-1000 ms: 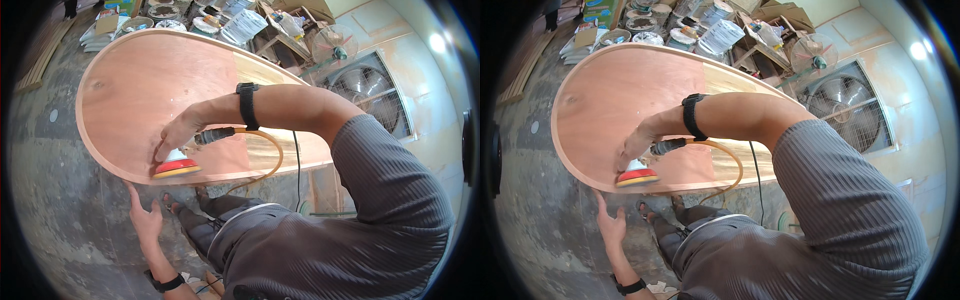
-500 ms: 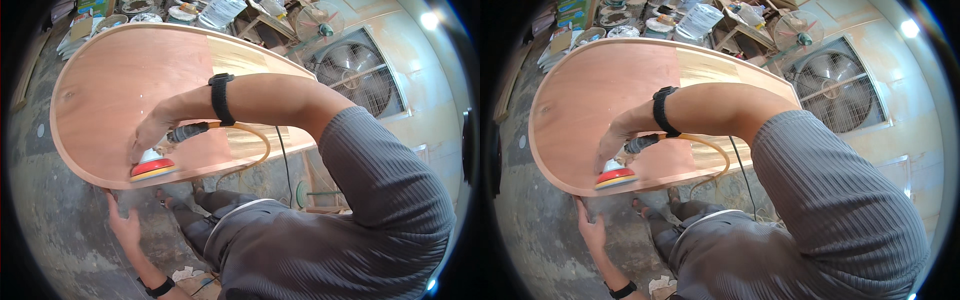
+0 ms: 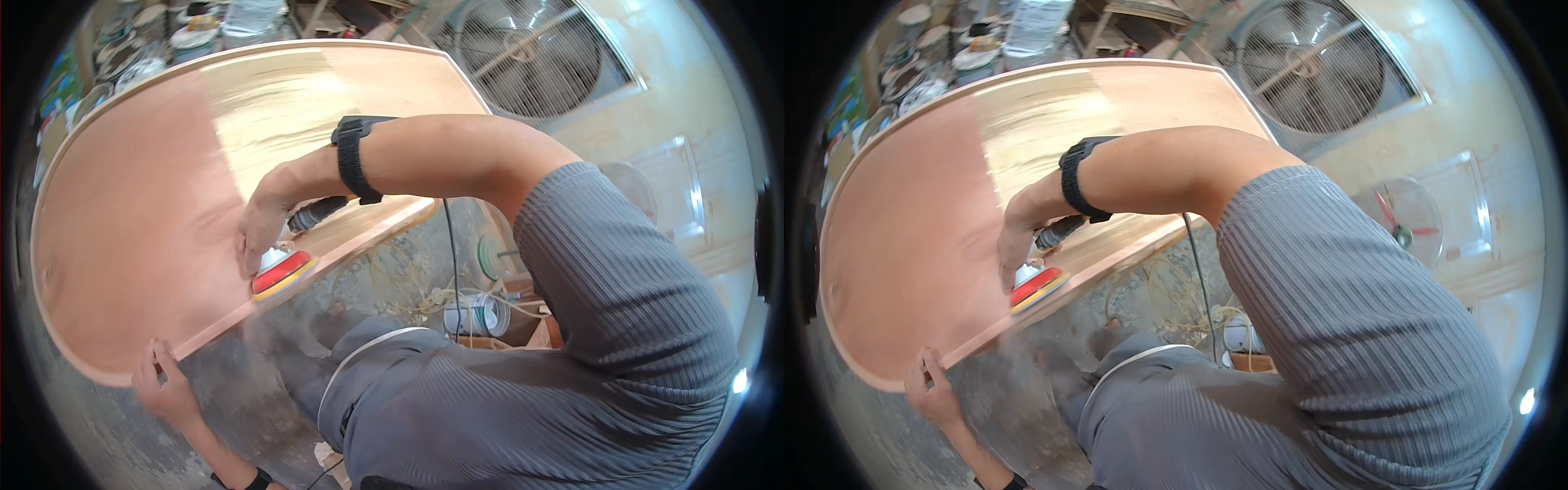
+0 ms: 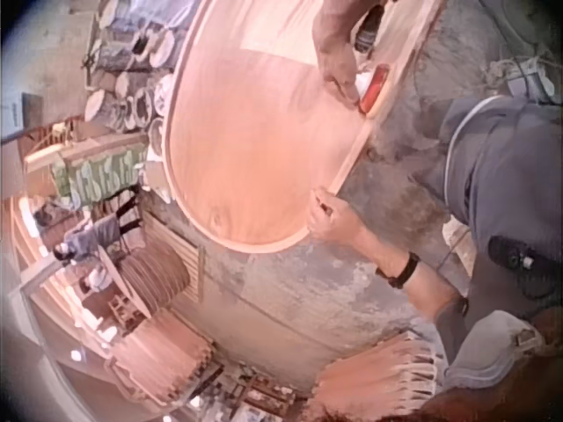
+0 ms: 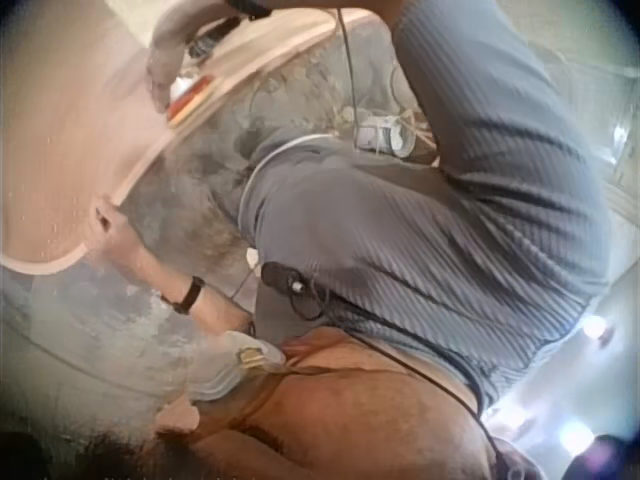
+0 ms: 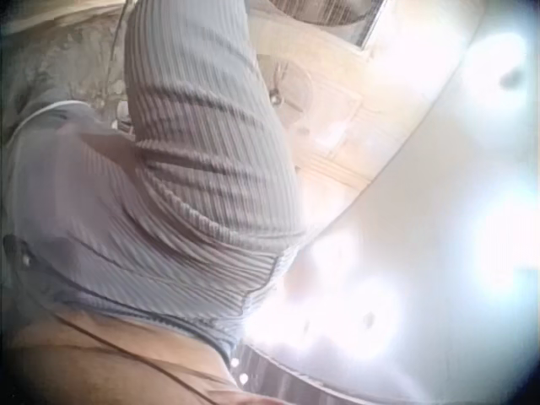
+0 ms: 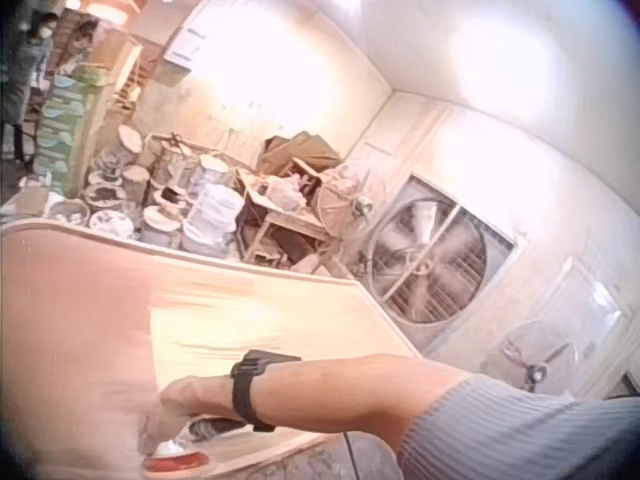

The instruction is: Sanding a large curved wooden furniture component using a pneumatic orbital sander.

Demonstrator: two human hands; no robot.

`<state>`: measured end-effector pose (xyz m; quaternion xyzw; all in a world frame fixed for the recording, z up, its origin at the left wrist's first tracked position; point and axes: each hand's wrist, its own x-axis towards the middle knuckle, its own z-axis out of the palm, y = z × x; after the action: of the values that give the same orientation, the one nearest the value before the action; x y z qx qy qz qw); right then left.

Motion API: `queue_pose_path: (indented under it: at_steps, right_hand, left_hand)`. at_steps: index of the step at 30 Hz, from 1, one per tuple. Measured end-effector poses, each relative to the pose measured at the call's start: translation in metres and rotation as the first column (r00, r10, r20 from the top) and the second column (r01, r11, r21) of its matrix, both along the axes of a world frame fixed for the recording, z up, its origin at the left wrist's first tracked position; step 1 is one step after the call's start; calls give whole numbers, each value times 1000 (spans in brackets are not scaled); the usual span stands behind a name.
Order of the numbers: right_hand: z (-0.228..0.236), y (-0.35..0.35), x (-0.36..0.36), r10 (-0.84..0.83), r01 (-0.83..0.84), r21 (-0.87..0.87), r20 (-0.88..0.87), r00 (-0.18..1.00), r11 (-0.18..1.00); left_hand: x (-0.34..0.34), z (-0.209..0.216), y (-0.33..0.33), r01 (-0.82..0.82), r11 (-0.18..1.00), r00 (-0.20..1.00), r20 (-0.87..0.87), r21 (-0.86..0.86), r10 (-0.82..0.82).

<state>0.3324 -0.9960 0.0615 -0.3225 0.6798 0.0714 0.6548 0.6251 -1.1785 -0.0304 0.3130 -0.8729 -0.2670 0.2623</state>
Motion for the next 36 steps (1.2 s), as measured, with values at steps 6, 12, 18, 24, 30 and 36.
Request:
queue_pose_path:
  at_steps: [6, 12, 18, 24, 30, 36]
  right_hand:
    - [28, 59, -55, 107, -98, 63, -155, 982, 993]
    - [65, 130, -89, 60, -12, 119, -416, 907, 993]
    - [58, 254, -181, -78, 182, 185, -464, 882, 966]
    - [55, 358, -224, -159, 249, 121, -495, 854, 961]
    - [1, 442, -269, -393, 512, 57, -571, 721, 857]
    - [-6, 498, -277, -338, 551, 75, -718, 608, 831]
  left_hand:
    - [-53, 9, 0, 342, 938, 934, 128, -63, -332]
    - [-86, 21, -1, 341, 900, 882, 238, 272, -406]
    - [-194, 56, 95, 608, 781, 761, 386, -142, -522]
    - [-237, 73, 182, 697, 710, 608, 442, 100, -659]
    - [-312, -4, 272, 865, 498, 478, 210, 54, -853]
    - [-345, -23, 337, 902, 388, 345, 223, 189, -912]
